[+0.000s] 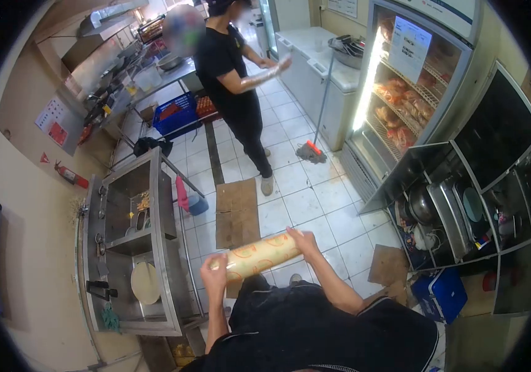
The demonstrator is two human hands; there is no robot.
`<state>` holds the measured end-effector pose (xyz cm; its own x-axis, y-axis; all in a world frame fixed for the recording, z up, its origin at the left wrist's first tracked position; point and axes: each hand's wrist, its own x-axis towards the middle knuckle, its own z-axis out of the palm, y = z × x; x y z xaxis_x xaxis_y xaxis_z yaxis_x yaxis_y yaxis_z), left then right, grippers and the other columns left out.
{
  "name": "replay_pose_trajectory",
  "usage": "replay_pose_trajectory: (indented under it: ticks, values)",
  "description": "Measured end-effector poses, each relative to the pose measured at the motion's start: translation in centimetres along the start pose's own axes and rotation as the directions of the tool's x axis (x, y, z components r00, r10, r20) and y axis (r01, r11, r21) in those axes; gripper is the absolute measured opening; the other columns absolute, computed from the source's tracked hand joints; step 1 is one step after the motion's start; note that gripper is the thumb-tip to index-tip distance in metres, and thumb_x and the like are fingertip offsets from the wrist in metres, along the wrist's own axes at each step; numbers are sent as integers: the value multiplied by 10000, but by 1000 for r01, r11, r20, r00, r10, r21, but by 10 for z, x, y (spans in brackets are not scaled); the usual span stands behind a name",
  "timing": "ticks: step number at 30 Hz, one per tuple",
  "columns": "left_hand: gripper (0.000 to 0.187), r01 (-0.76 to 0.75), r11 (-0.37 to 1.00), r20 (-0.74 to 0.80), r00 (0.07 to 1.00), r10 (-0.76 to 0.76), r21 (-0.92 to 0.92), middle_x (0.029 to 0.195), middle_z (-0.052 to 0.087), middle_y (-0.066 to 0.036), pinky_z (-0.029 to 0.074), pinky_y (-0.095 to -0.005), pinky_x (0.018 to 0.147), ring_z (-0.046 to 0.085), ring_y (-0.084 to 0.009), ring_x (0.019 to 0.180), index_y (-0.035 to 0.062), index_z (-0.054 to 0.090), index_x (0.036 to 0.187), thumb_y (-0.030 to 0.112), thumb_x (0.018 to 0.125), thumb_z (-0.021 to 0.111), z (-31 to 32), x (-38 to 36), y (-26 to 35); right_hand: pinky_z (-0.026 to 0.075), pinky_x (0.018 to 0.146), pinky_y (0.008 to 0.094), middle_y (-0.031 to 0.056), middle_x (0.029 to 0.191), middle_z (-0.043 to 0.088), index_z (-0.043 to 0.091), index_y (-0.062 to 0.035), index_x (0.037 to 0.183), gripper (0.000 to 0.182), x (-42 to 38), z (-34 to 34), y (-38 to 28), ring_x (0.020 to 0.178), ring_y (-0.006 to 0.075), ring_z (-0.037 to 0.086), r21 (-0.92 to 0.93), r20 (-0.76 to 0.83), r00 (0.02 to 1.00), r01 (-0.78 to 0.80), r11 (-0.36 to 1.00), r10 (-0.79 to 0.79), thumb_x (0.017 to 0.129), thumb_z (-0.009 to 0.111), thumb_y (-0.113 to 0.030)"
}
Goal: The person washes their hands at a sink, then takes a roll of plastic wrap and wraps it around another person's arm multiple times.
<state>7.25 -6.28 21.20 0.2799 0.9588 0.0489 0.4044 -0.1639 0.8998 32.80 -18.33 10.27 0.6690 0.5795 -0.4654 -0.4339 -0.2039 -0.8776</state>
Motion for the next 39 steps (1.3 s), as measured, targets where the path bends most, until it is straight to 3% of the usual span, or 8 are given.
replay_pose_trajectory:
  ticks: [7, 12, 18, 24, 25, 27, 28, 39]
  values:
    - [438, -237, 857, 47, 969, 243, 457, 1342, 467, -270, 390, -436, 1015, 428, -390, 1262, 47, 591, 1221, 247, 848, 703, 23, 26, 29, 383, 464, 337, 119, 527, 557, 644, 3, 638, 401, -8, 27, -166, 461, 138, 474, -349, -144, 748, 575, 740, -648, 790, 751, -353]
    - [275, -271, 955, 365, 882, 296, -121, 1099, 675, -172, 428, -388, 990, 603, -312, 1118, 9, 658, 1086, 151, 851, 681, 67, 73, 50, 421, 495, 335, 83, 457, 442, 507, -45, 515, 445, 31, 58, -240, 411, 240, 436, -565, 34, 410, 760, 321, -911, 749, 775, -313]
    - [375, -299, 912, 73, 941, 331, -281, 1127, 661, -133, 396, -368, 1009, 582, -231, 1117, 1, 631, 1159, 313, 961, 563, 80, 258, 80, 252, 400, 319, 58, 439, 355, 396, -60, 462, 510, 98, 100, -308, 381, 151, 319, -547, 124, 24, 836, -48, -992, 699, 820, -217]
    - [787, 457, 655, 719, 667, 194, -601, 1251, 585, -147, 389, -371, 1017, 516, -240, 1201, 5, 549, 1290, 653, 969, 240, 205, 362, 139, 472, 582, 368, 26, 511, 458, 479, -136, 522, 383, 151, 133, -331, 481, 208, 479, -605, 325, -31, 762, -233, -945, 655, 831, -207]
    - [745, 16, 894, 635, 710, 304, -447, 1226, 595, -115, 441, -377, 980, 554, -236, 1151, 15, 527, 1309, 615, 989, 223, 231, 374, 115, 429, 528, 359, 29, 512, 469, 487, -126, 525, 366, 160, 128, -338, 468, 212, 472, -612, 302, -6, 766, -199, -953, 670, 817, -188]
    - [634, 427, 667, 719, 653, 239, -610, 1200, 600, -179, 446, -392, 960, 578, -293, 1127, -7, 485, 1327, 509, 1025, 274, 211, 344, 157, 352, 447, 346, 43, 509, 486, 507, -102, 527, 331, 165, 122, -347, 440, 223, 453, -616, 210, 50, 782, -92, -976, 698, 786, -147]
    - [566, -206, 829, 523, 691, 499, -520, 1245, 559, -224, 413, -408, 991, 543, -329, 1178, -32, 431, 1363, 413, 1025, 343, 206, 342, 168, 318, 419, 342, 55, 505, 491, 519, -89, 527, 313, 168, 123, -360, 425, 229, 441, -610, 142, 57, 791, -43, -988, 711, 770, -125]
    - [717, -472, 688, 521, 450, 726, -551, 1478, 290, -312, 220, -477, 1138, 272, -445, 1391, -90, 298, 1423, 257, 877, 609, 283, 389, 222, 280, 436, 349, 86, 452, 438, 509, -39, 481, 338, 287, 56, -381, 397, 245, 397, -777, -101, 239, 588, 226, -966, 752, 710, -33]
